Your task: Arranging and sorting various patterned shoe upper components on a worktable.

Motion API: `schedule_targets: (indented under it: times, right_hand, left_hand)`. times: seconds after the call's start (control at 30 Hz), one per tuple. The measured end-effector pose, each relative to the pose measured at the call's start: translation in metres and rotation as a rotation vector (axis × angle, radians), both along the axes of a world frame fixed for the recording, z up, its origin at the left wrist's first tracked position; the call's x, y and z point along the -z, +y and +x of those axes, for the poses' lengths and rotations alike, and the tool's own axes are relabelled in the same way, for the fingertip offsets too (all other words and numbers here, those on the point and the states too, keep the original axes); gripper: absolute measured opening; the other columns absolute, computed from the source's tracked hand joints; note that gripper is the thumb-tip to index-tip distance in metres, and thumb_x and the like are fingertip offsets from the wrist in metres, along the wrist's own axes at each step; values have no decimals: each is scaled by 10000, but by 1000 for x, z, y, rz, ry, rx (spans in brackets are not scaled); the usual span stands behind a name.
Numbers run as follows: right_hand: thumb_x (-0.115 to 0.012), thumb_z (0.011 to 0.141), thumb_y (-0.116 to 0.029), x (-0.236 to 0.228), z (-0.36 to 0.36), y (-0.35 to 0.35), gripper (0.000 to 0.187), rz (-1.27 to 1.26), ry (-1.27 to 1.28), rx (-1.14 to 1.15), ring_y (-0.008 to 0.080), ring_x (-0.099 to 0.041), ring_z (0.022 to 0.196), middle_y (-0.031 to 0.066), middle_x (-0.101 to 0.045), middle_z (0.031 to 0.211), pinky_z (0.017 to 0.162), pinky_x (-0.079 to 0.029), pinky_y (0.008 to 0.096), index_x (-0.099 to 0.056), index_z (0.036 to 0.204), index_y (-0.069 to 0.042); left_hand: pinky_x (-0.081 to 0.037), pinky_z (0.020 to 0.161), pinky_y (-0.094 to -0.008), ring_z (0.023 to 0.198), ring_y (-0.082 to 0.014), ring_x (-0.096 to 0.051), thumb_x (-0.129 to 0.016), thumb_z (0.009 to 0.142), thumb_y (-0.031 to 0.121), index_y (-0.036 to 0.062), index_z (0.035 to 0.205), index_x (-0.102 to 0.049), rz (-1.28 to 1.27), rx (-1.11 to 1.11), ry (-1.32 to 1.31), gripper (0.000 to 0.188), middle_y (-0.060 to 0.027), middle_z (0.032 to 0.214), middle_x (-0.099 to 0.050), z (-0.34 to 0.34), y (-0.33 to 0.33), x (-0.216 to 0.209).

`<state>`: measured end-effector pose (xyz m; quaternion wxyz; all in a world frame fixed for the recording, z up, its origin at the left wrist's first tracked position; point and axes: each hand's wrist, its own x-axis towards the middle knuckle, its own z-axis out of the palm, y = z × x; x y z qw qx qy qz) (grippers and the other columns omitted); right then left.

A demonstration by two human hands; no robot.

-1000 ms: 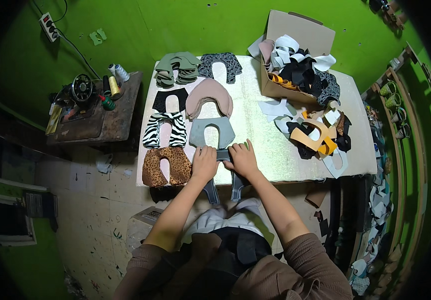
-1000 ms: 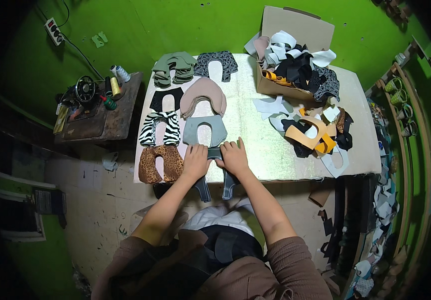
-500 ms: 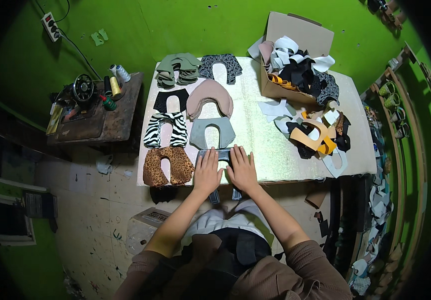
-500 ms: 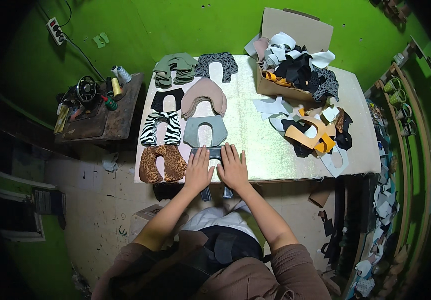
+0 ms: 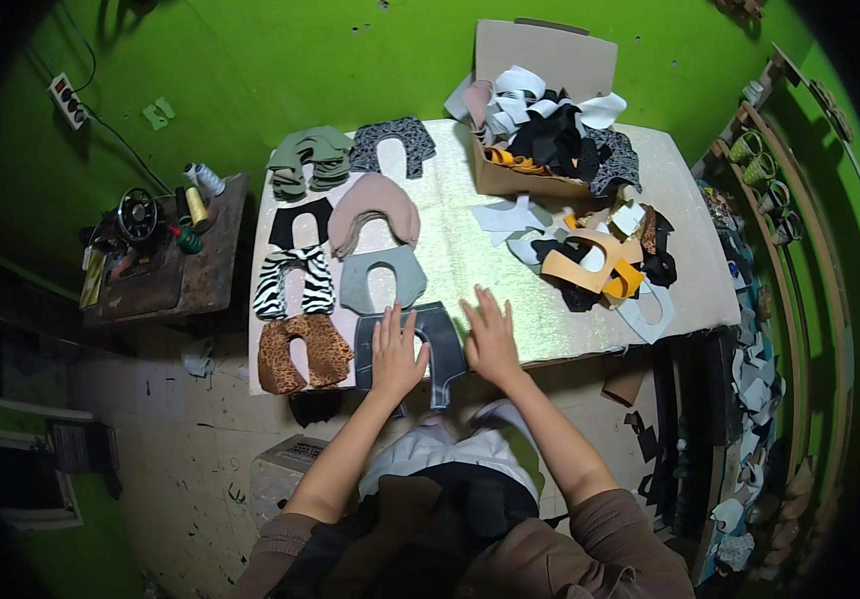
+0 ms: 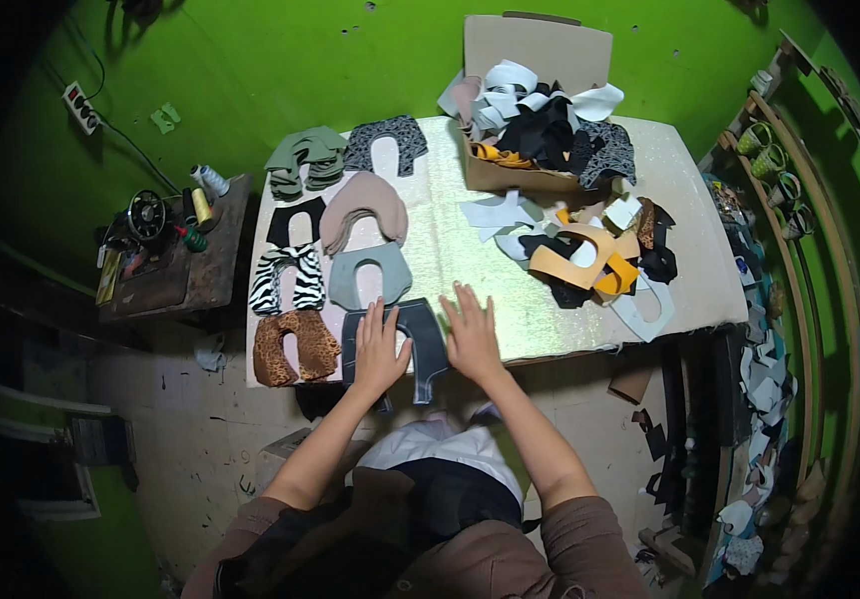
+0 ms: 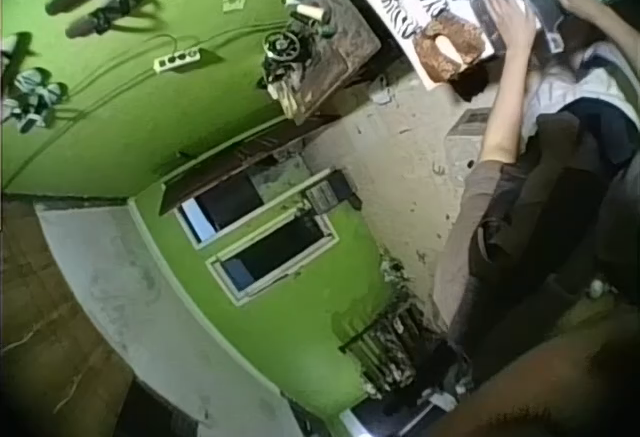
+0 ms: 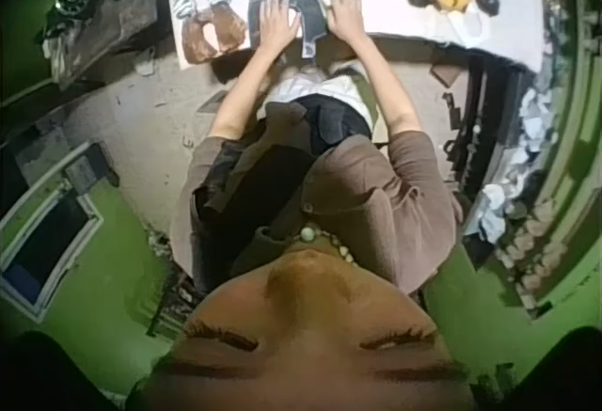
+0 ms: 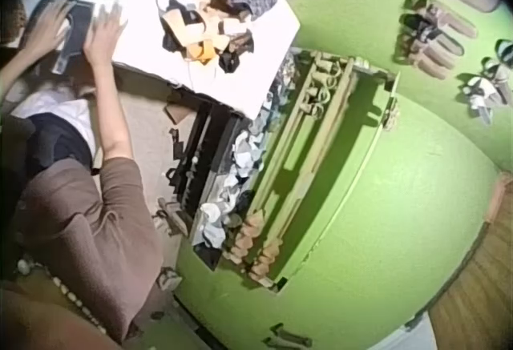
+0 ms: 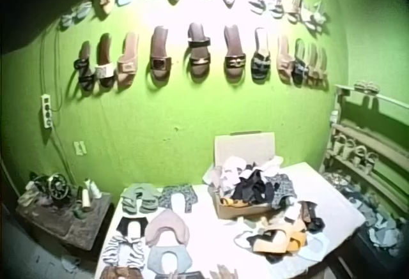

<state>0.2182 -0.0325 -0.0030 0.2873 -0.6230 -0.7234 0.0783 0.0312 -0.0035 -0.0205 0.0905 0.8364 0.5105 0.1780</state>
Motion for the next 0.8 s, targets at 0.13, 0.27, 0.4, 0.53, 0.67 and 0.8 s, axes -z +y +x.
schedule_targets:
  times: [0.13, 0.27, 0.4, 0.53, 0.67, 0.8]
  right_hand:
    - [-520, 650, 1, -9, 86, 9, 595, 110, -56, 82, 328, -331, 1229, 171, -362, 1302, 1026, -186, 549, -439, 1234, -74]
    - [-509, 630, 35, -37, 165, 24, 495, 268, -52, 74, 303, -458, 1083, 128, -499, 1126, 984, -290, 485, -529, 1114, -62]
    - [-560, 671, -13, -59, 233, 32, 455, 88, -254, -23, 292, -407, 1142, 96, -474, 1181, 1004, -252, 493, -538, 1113, -123]
    - [-580, 719, -104, -57, 287, 38, 463, -28, -536, -198, 272, -349, 1221, 70, -425, 1256, 1026, -207, 543, -512, 1172, -178]
    - [-582, 715, -88, -54, 320, 58, 360, -80, -491, -373, 205, -459, 1121, 26, -533, 1132, 1021, -250, 503, -581, 1068, -158]
    - [-561, 729, -58, -67, 324, 80, 291, -82, -200, -460, 231, -525, 1009, 45, -598, 999, 964, -341, 406, -608, 1012, -108]
  left_hand:
    - [-222, 1029, -470, 1259, -361, -288, -576, 762, 246, 29, 1251, -406, 7, 138, -130, 561, -213, 1333, -330, 68, 13, -19]
    - [-250, 1018, -452, 1227, -344, -336, -567, 768, 229, 32, 1240, -415, 1, 215, -217, 534, -199, 1295, -376, 152, 20, -31]
    - [-298, 992, -434, 1172, -336, -400, -600, 736, 182, 50, 1204, -452, -8, 346, -224, 509, -174, 1254, -420, 226, 19, -31]
    - [-288, 1001, -436, 1187, -323, -387, -613, 720, 166, 60, 1210, -456, 21, 370, -196, 525, -157, 1250, -432, 278, 30, -34]
    - [-269, 1011, -438, 1204, -320, -367, -643, 692, 220, 63, 1245, -423, 4, 338, -122, 616, -152, 1257, -427, 306, 29, -33]
    - [-268, 1010, -442, 1175, -314, -398, -653, 669, 280, 40, 1278, -365, -78, 326, -185, 715, -157, 1236, -446, 309, 34, -38]
